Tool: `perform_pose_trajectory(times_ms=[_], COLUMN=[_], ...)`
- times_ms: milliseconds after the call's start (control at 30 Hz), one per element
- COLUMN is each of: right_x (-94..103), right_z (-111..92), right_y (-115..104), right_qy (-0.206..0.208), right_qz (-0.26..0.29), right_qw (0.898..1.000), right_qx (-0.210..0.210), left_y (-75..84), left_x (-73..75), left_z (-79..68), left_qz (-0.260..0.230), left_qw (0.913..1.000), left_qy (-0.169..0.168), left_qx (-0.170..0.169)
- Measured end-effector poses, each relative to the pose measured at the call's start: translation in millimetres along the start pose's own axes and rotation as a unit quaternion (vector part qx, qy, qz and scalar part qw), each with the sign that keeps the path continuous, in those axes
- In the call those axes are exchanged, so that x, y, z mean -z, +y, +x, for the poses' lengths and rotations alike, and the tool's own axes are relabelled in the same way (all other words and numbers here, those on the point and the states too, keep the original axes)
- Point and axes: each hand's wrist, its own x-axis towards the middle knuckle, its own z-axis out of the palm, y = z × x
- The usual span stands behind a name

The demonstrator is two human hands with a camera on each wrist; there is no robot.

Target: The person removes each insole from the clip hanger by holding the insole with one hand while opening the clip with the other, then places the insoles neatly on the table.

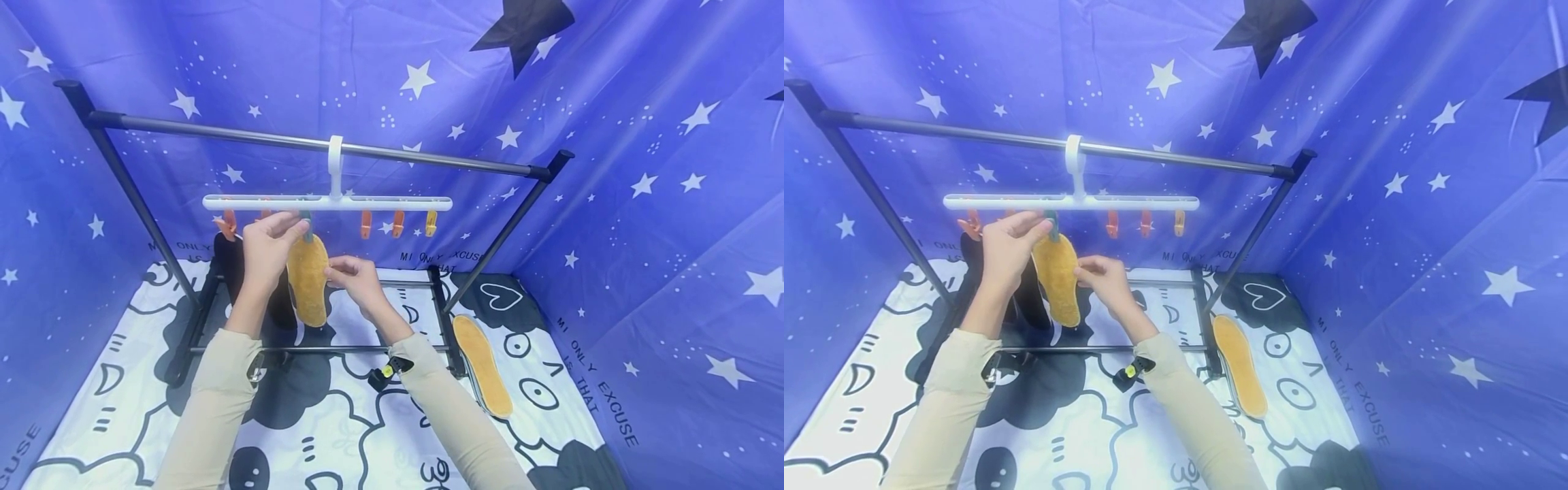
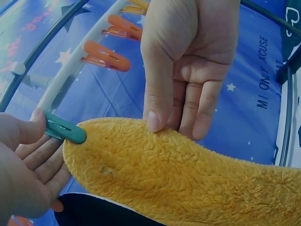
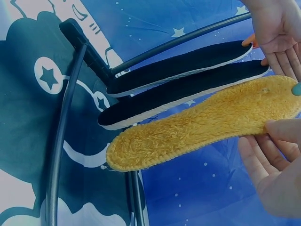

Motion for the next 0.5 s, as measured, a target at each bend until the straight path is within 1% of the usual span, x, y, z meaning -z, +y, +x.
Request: perform_pose_trajectory(times_ms=[133,367,500], right_x=[0.1,1.7,2.8], right_z=[0,-1,-1], right_y=[1,0,0], right_qy=[0.001,0.004,0.003], right_qz=[0.004,0.013,0.016], right_qw=[1.0,1.0,1.0], right_qx=[0.002,0.0,-0.005], left_y=[0.8,8.0,10.3], left_x=[2.2,8.1,9.7], left_z=[0.6,1.1,1.0], left_qz=[-0.012,-0.034,-0.038], left_qw=[0.9995,0.9943,0.9913], left_qy=[-0.017,-0.057,-0.066], left_qx=[0.023,0.083,0.107])
